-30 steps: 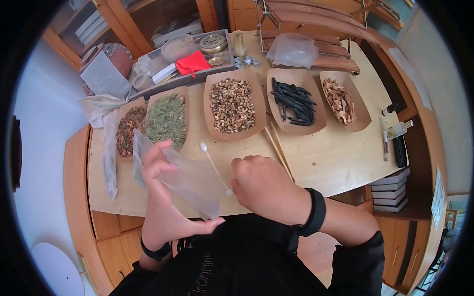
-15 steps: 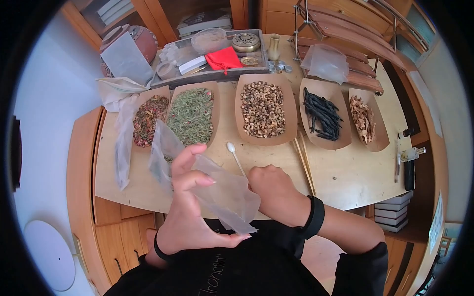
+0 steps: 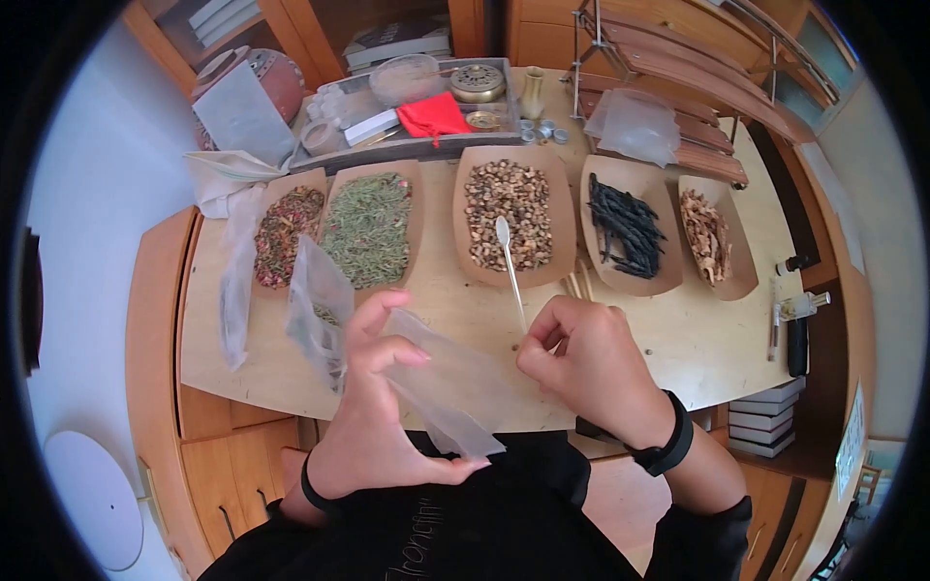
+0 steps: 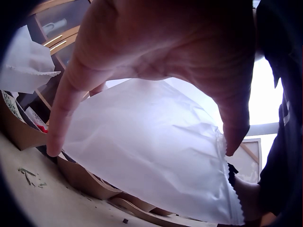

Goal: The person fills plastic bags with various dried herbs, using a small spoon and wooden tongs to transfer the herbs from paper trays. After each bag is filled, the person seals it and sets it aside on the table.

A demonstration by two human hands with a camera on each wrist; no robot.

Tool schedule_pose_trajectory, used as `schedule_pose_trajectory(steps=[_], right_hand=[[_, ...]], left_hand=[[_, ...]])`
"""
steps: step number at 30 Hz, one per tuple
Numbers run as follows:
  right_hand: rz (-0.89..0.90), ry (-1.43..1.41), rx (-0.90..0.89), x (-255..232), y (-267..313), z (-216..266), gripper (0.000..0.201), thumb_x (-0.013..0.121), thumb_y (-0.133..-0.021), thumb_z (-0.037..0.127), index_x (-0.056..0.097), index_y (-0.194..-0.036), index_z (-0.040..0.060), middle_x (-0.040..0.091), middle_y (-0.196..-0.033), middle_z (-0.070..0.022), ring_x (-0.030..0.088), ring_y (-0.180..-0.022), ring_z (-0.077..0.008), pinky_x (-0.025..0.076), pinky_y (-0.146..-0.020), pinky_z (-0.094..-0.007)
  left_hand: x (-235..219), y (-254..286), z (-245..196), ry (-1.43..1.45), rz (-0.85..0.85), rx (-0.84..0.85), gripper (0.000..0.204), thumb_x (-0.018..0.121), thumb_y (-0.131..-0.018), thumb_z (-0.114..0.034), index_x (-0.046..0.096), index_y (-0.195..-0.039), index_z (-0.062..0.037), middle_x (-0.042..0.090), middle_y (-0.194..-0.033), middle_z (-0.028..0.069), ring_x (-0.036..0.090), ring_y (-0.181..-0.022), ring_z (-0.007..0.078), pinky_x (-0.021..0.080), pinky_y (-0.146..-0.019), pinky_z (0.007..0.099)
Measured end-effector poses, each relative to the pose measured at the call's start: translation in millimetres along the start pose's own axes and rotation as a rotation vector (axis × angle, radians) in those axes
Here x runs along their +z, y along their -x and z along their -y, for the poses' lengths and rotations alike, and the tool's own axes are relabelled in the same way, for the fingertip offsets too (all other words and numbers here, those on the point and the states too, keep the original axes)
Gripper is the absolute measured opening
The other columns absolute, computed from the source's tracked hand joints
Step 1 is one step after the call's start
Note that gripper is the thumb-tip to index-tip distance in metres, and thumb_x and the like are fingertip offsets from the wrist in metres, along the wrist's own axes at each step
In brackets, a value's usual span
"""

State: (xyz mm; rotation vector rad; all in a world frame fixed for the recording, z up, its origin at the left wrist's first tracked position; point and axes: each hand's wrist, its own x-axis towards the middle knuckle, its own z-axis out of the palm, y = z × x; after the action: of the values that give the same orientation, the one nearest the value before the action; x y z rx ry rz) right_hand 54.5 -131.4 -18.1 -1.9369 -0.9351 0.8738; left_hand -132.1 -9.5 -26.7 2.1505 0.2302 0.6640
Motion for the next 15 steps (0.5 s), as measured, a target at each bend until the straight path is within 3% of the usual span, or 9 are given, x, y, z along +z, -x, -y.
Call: schedule_pose_trajectory(steps=[1,9,11,15], right_hand=[[-0.021,-0.083,0.008,-4,0,-7,0.012,0.065,-0.079,0.004,0.059,-0.075,-0.0055,0.062,-0.061,-0.0063,0.062,-0.053,-0.0102,0.048,-0.048,-0.0232],[-0.038,-0.044,0.112,-38,-5,-17,0.011,0.063,-0.079,0.003,0.059,-0.074,-0.0057,0.062,-0.061,-0.0058,0.061,-0.051,-0.0097,0.046,-0.046,-0.0228],[-0.023,-0.017,0.108,-43,-6,-17,0.010,0.061,-0.079,0.002,0.059,-0.073,-0.0054,0.062,-0.060,-0.0066,0.060,-0.049,-0.0100,0.045,-0.046,-0.0234],[-0.061,0.059,0.082,-47,-11,-18,0.009,0.061,-0.078,0.002,0.059,-0.074,-0.0055,0.061,-0.059,-0.0071,0.059,-0.049,-0.0105,0.045,-0.046,-0.0244]], left_hand=[[0,-1,1,-0.021,-0.005,-0.003,0.087,0.091,-0.048,-0.021,0.039,-0.116,-0.0067,0.026,-0.133,0.0274,0.031,-0.127,0.0442,0.038,-0.098,0.0485],[2,-17,5,-0.119,-0.016,-0.081,0.088,0.091,-0.047,-0.020,0.038,-0.116,-0.0061,0.026,-0.134,0.0258,0.031,-0.126,0.0429,0.037,-0.100,0.0478],[3,-20,4,-0.236,0.019,-0.117,0.099,0.093,-0.042,-0.024,0.029,-0.116,-0.0094,0.026,-0.136,0.0233,0.029,-0.130,0.0370,0.031,-0.104,0.0479],[5,-21,-1,-0.216,0.045,-0.106,0.100,0.093,-0.042,-0.024,0.029,-0.117,-0.0097,0.026,-0.136,0.0229,0.029,-0.130,0.0368,0.031,-0.104,0.0479]])
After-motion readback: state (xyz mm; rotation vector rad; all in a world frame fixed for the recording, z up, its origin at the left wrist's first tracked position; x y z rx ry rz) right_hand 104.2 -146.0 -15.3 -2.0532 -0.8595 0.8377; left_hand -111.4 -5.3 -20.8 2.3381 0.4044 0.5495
